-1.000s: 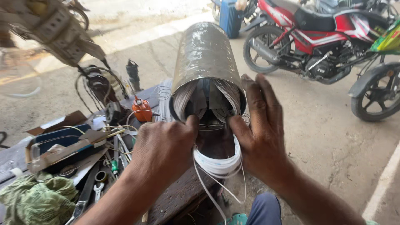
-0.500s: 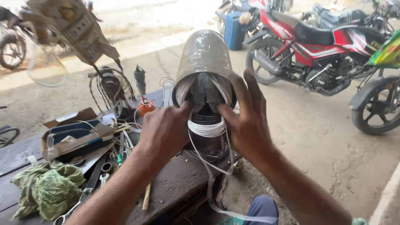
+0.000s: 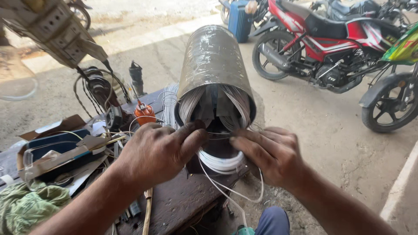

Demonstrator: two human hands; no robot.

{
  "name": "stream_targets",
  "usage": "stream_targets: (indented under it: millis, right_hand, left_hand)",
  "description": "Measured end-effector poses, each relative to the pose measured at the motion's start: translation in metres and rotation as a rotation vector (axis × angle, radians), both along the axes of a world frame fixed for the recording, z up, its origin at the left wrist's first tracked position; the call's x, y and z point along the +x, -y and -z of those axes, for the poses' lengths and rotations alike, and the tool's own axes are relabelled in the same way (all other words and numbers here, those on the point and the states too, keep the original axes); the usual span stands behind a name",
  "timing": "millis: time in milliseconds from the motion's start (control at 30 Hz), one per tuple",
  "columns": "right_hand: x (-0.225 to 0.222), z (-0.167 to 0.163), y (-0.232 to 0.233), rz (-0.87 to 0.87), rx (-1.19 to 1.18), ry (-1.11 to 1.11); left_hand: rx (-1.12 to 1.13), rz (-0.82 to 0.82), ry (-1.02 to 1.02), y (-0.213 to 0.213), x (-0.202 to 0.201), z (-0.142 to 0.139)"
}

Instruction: The person winds white wire onto a cylindrical metal form using both hands. They repeatedly pull the wire from a spool, wrap it around the form, and adjust the coils. The person also handles a green plastic spool and a wooden block during the process.

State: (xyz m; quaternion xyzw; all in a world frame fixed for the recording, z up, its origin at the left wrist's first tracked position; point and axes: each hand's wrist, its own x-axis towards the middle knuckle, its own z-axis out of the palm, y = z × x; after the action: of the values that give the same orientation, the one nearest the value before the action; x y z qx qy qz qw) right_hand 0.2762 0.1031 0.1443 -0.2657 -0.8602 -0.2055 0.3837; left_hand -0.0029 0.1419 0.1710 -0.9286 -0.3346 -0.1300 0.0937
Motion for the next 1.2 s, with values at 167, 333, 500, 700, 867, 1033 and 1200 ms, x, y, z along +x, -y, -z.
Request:
stream_targets:
  millis: [167, 333, 500, 700, 867, 1033, 1200]
  right_hand:
    - [-0.005, -0.006, -0.01, 0.091, 0.011, 0.125]
    - [-0.012, -0.017, -0.006, 0.19, 0.03, 0.185]
    - [-0.021, -0.016, 0.017, 0.162, -0.026, 0.079]
    - [-0.027, -0.019, 0.016, 0.1, 0.047, 0.096]
    - [-0.016, -0.023, 0.002, 0.238, 0.028, 0.29]
    - [-0.017, -0.035, 0.009, 0.315, -0.013, 0.389]
    - [-0.035, -0.028, 0.028, 0.187, -0.153, 0.115]
  left_hand:
    - [0.235, 0.142, -0.103, -0.012, 0.006, 0.003]
    - [0.075, -0.087, -0.306, -0.006, 0.014, -0.008]
    - [0.245, 0.022, 0.015, 0.026, 0.008, -0.012]
    - [0.261, 0.076, -0.08, 0.027, 0.003, -0.009]
    - [0.15, 0.009, -0.184, 0.009, 0.008, -0.007]
    - [0.206, -0.014, -0.168, 0.014, 0.018, -0.009]
    - [0.281, 0.103, 0.03, 0.018, 0.0, -0.001]
